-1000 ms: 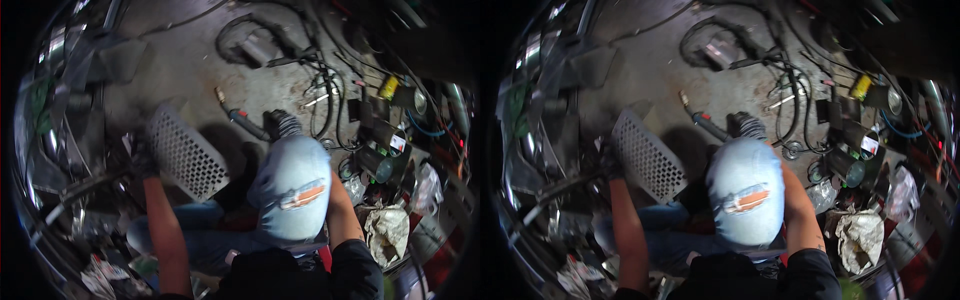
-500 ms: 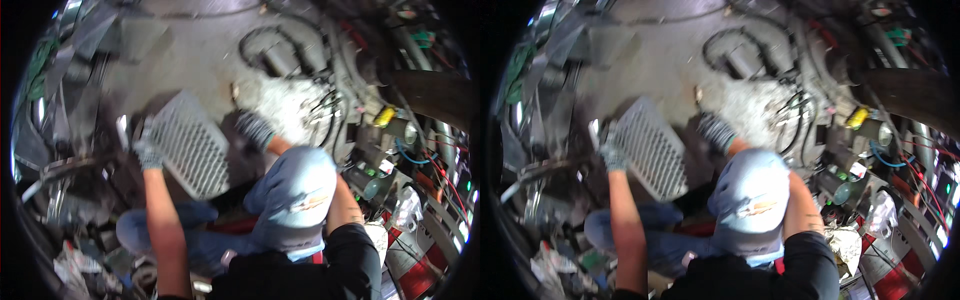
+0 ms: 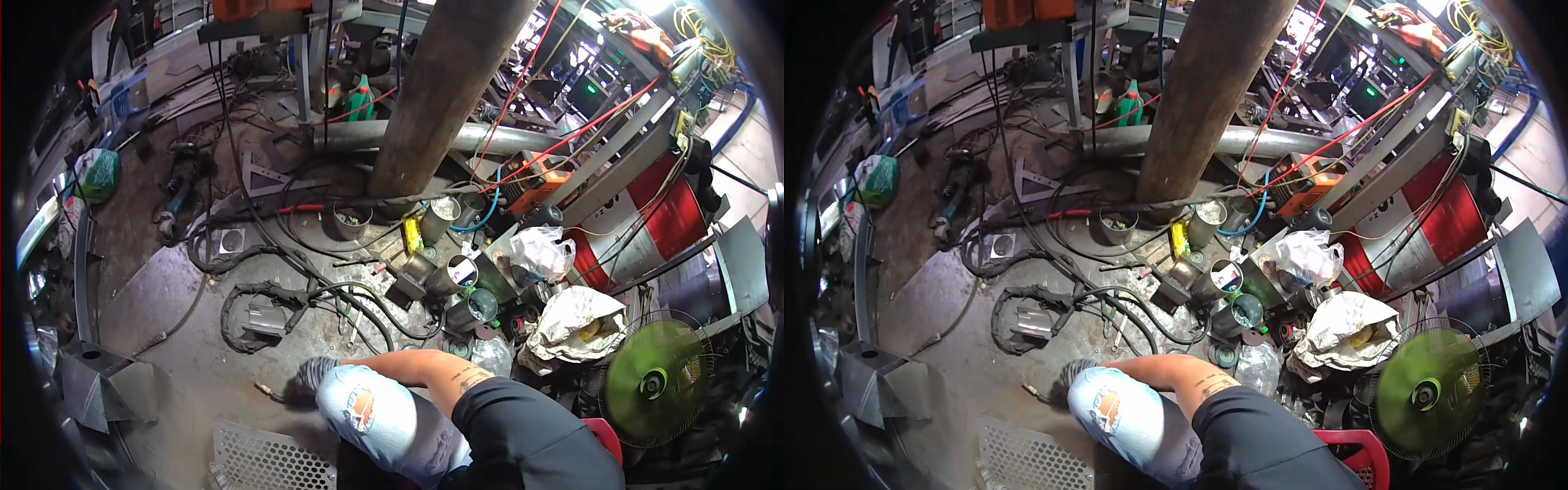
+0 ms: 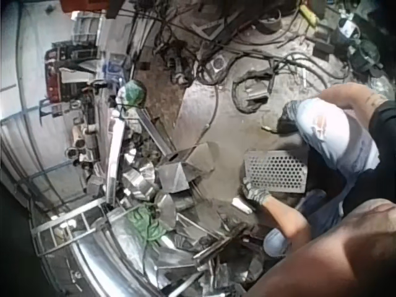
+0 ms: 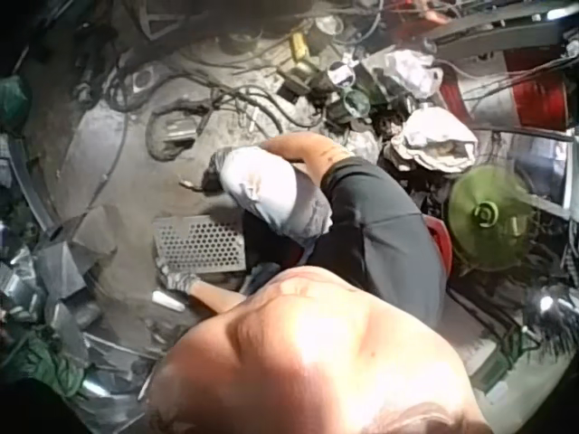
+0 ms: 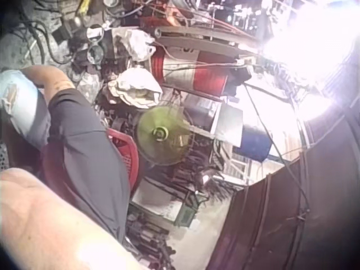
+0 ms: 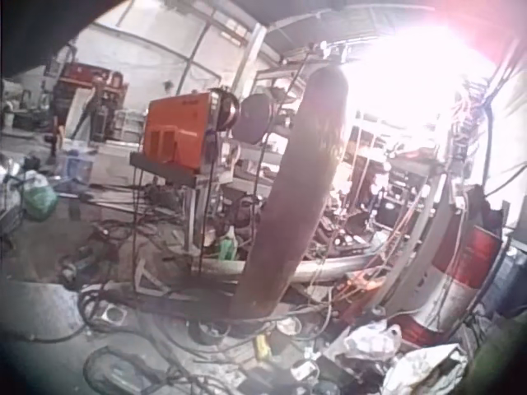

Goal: Welding and assembling perforated and solid metal plates.

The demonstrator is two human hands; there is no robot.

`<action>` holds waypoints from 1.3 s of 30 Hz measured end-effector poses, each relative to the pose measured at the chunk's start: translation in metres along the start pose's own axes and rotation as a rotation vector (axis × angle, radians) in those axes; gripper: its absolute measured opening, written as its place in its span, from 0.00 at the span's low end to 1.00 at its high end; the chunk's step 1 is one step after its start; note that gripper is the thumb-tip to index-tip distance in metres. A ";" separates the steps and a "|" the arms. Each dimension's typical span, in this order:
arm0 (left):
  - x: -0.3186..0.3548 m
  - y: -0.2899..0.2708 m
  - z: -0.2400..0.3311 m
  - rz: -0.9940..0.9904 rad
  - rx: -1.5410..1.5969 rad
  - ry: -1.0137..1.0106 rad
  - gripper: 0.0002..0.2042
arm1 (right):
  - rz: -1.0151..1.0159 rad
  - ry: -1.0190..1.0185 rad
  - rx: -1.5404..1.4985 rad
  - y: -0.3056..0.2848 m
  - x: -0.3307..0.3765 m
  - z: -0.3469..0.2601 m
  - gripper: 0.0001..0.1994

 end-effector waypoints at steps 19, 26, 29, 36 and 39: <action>-0.033 -0.066 -0.040 -0.270 -0.341 0.279 0.23 | 0.489 -0.235 -0.557 -0.285 -0.103 -0.044 0.10; 0.002 -0.016 0.019 0.109 -0.020 0.405 0.10 | 0.114 -0.076 -0.530 -0.248 -0.142 -0.132 0.17; -0.023 -0.030 -0.007 0.080 0.112 0.364 0.06 | 0.017 -0.013 -0.543 -0.223 -0.151 -0.170 0.16; -0.023 -0.033 -0.022 0.094 0.157 0.263 0.09 | -0.022 -0.190 -0.484 -0.173 -0.165 -0.199 0.14; -0.027 -0.035 -0.012 0.122 0.068 0.327 0.10 | -0.057 -0.251 -0.378 -0.186 -0.180 -0.205 0.15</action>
Point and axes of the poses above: each hand's wrist, its own x-axis away from the middle knuckle, its own y-axis out of the palm, z = x × y, the point moved 1 cm from there along -x, towards the middle knuckle, and after that the axes turned 3 degrees about x, right-handed, at the moved point
